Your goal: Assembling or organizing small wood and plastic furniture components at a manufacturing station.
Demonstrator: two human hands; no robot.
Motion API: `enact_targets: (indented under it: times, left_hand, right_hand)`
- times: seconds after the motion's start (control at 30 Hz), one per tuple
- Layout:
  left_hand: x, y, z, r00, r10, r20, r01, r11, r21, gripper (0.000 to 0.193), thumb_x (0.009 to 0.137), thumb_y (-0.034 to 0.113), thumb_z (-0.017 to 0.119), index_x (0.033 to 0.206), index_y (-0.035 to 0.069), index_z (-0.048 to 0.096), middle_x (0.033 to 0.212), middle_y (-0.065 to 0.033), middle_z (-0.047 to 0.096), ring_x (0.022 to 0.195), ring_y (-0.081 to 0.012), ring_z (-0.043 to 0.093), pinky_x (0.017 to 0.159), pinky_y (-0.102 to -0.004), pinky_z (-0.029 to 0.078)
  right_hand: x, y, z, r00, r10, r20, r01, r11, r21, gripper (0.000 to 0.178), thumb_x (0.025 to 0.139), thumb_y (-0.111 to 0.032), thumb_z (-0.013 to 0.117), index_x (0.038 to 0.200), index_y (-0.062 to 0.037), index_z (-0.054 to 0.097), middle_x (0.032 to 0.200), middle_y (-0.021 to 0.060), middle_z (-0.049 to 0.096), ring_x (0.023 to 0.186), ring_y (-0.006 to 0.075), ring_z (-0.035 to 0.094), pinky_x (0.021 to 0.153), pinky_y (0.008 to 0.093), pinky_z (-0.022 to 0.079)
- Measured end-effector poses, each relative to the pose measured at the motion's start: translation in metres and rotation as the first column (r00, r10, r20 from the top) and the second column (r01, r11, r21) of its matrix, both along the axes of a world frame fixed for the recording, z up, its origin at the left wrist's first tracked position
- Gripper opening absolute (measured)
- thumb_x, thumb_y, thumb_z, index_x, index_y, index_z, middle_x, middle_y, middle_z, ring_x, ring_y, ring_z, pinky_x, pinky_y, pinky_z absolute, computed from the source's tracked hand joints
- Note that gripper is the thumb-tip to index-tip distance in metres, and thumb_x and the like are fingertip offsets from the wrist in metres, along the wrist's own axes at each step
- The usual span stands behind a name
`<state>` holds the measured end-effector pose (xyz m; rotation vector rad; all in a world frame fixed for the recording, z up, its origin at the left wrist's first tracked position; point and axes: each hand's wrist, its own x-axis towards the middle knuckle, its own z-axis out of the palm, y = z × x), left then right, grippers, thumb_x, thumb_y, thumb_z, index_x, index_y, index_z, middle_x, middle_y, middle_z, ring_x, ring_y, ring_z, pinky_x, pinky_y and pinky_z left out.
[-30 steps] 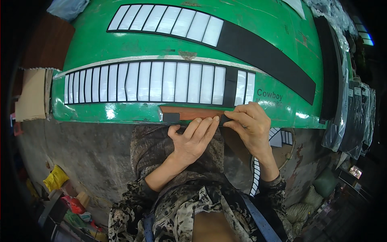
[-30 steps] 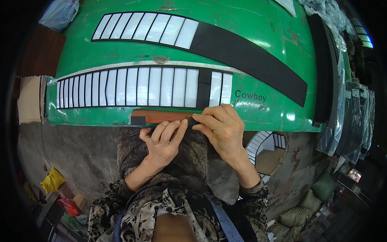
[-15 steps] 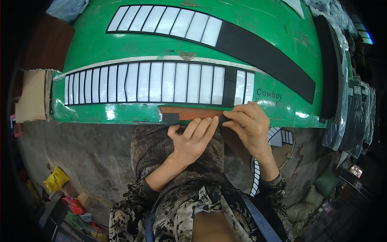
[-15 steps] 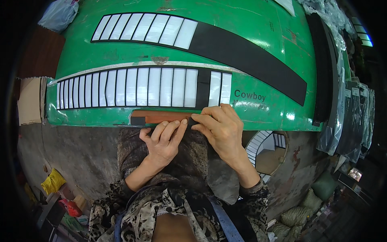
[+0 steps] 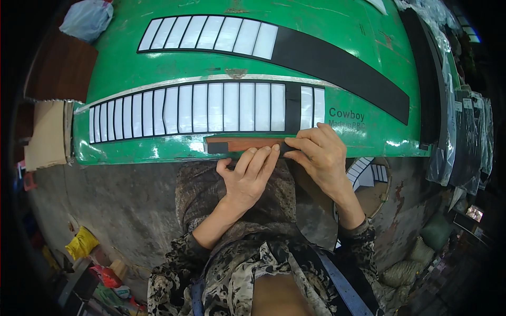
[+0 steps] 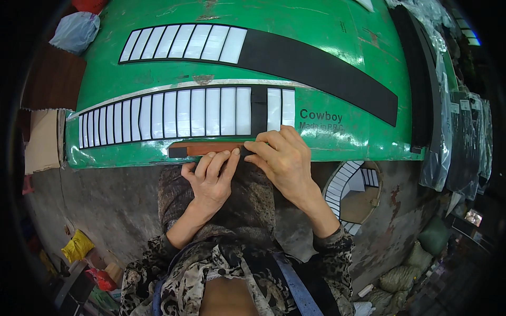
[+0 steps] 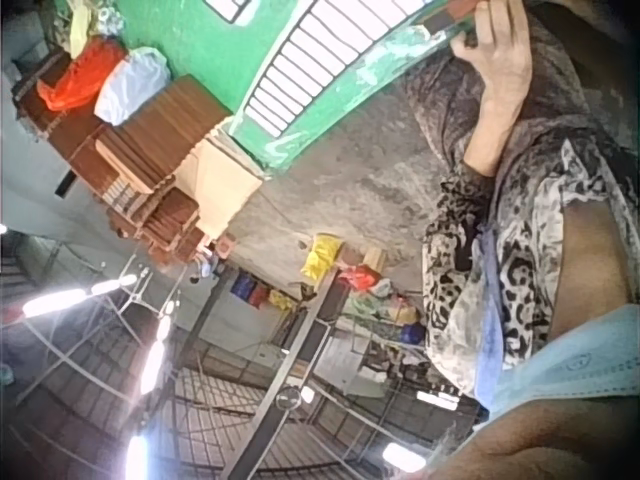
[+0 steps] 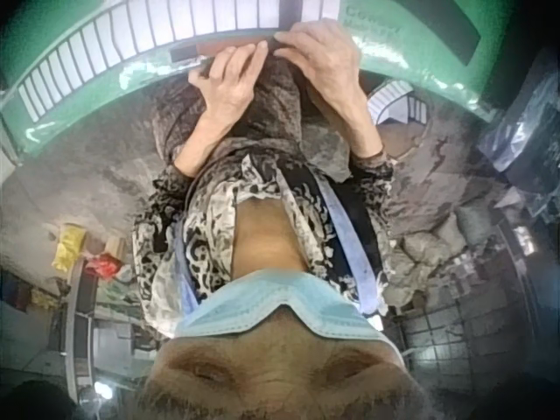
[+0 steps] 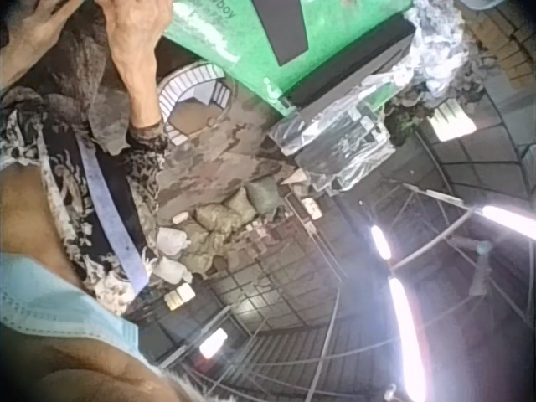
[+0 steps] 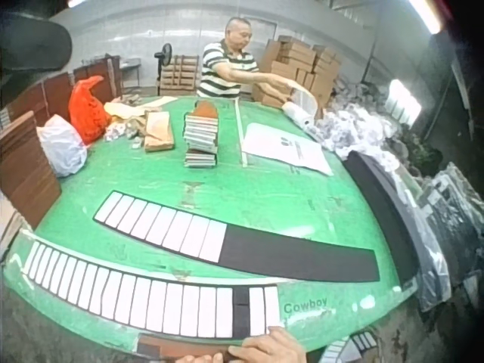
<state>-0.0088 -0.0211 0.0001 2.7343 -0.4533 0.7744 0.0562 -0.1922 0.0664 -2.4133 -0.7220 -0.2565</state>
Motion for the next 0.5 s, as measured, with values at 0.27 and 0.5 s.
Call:
enact_targets:
  times: [0.27, 0.5]
  left_hand:
    - [0.0015, 0.0014, 0.0025, 0.999, -0.033, 0.023, 0.032, 0.999, 0.015, 0.041, 0.074, 0.01, 0.06, 0.114, 0.017, 0.066, 0.112, 0.0037, 0.051, 0.108, -0.0137, 0.043, 0.09, -0.0415, 0.026]
    - [0.0015, 0.002, 0.0038, 0.999, -0.04, 0.008, 0.04, 0.999, 0.001, 0.043, 0.074, 0.01, 0.06, 0.116, 0.018, 0.065, 0.112, 0.0038, 0.051, 0.107, -0.0135, 0.044, 0.09, -0.0421, 0.025]
  right_hand:
    - [0.0027, -0.0105, 0.0069, 0.995, -0.017, -0.094, 0.023, 0.997, 0.069, 0.024, 0.061, -0.014, 0.079, 0.083, -0.0092, 0.069, 0.081, 0.0005, 0.062, 0.072, 0.0189, 0.054, 0.062, 0.0318, 0.045]
    - [-0.0005, -0.0067, 0.0085, 0.995, -0.015, -0.097, 0.016, 1.0, 0.006, 0.027, 0.061, -0.015, 0.079, 0.086, -0.0095, 0.069, 0.082, 0.0008, 0.062, 0.074, 0.0201, 0.055, 0.067, 0.0326, 0.045]
